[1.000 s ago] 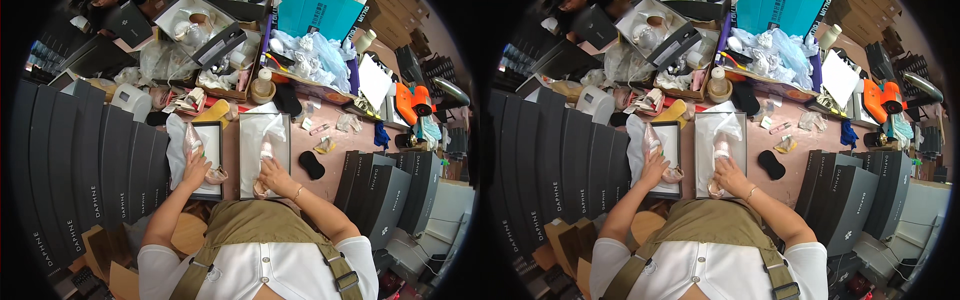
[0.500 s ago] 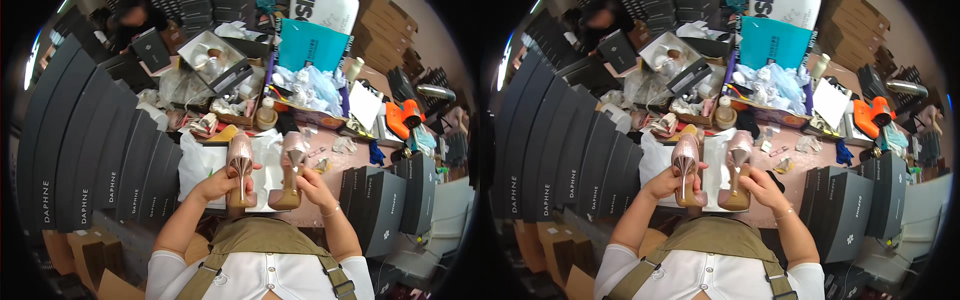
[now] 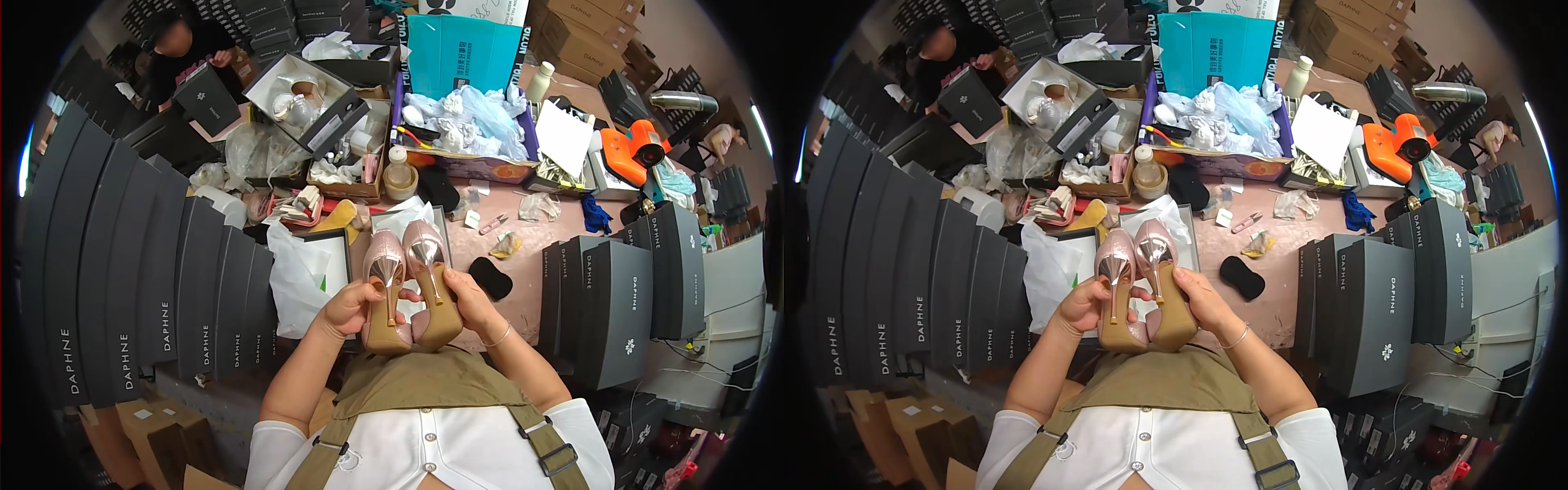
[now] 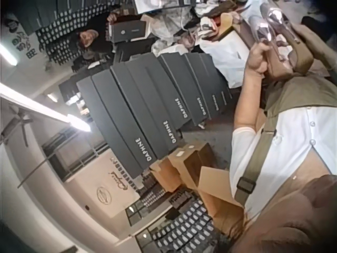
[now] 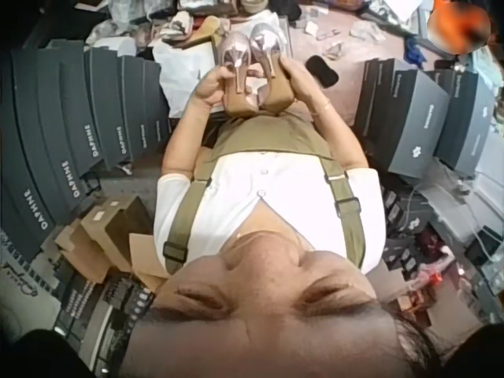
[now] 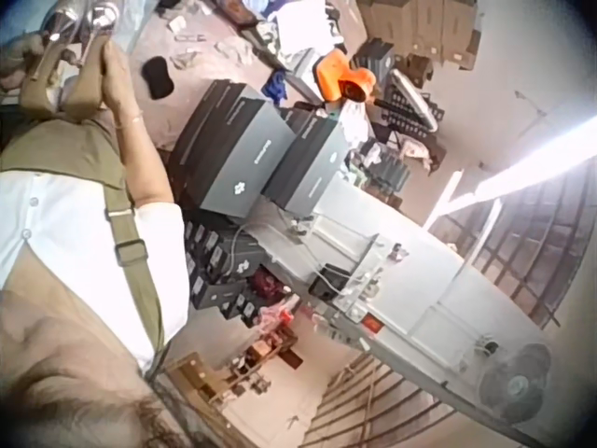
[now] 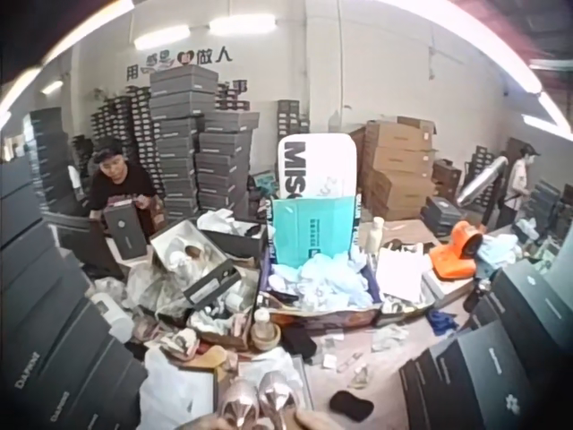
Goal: Inspecting, cleaning, and packing pairs of high-heeled shoes into boxes for shipment.
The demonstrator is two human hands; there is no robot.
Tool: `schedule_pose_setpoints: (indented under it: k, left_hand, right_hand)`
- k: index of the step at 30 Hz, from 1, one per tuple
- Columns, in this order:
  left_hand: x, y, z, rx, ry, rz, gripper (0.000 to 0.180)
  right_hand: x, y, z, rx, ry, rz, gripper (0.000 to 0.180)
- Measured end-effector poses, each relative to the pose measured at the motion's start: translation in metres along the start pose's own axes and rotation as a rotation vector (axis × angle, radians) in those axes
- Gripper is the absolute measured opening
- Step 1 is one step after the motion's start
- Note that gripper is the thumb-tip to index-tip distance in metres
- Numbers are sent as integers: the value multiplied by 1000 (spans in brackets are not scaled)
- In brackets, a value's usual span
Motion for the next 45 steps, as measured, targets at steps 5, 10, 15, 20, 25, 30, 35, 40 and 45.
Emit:
schedule_pose_setpoints:
  k: [5, 10, 15, 20, 25, 30, 35, 40, 45]
  left_hand:
    - [-6, 0, 12, 24, 21, 36, 56]
    - [5, -2, 15, 70, -58, -7, 43]
    - [23, 1, 40, 1200, -558, 90, 44]
    - [55, 58, 29, 186, -444, -218, 56]
    - [55, 49, 50, 31, -447, -329, 39]
    - [65, 21, 36, 207, -458, -299, 29]
    - [67, 29, 60, 303, -557, -251, 35]
    - [81, 13, 43, 373, -573, -111, 37]
    - [73, 19, 28, 672, -511, -127, 35]
  right_hand:
    - [1, -3, -2, -77, 17, 34, 52]
    - [5, 0, 4, -102, -9, 68, 45]
    - [8, 14, 26, -191, -192, 131, 42]
    - [17, -9, 12, -542, -228, 122, 36]
    - [-12, 2, 115, -1240, -592, 228, 32]
    - [-29, -79, 192, -1721, -462, 23, 45]
    - [8, -28, 167, -1158, -498, 138, 42]
    - [48, 71, 75, -1105, -259, 538, 47]
    - [59, 54, 50, -1516, 78, 694, 50]
Point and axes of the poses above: each hand's wrist, its own x-axis towards the middle knuckle, its own z-axis out of the back of the hand, y = z × x, the point moved 2 cm from there along x, towards the middle knuckle, and after that the axes turned 5 degrees about y, right-handed, at the moved point
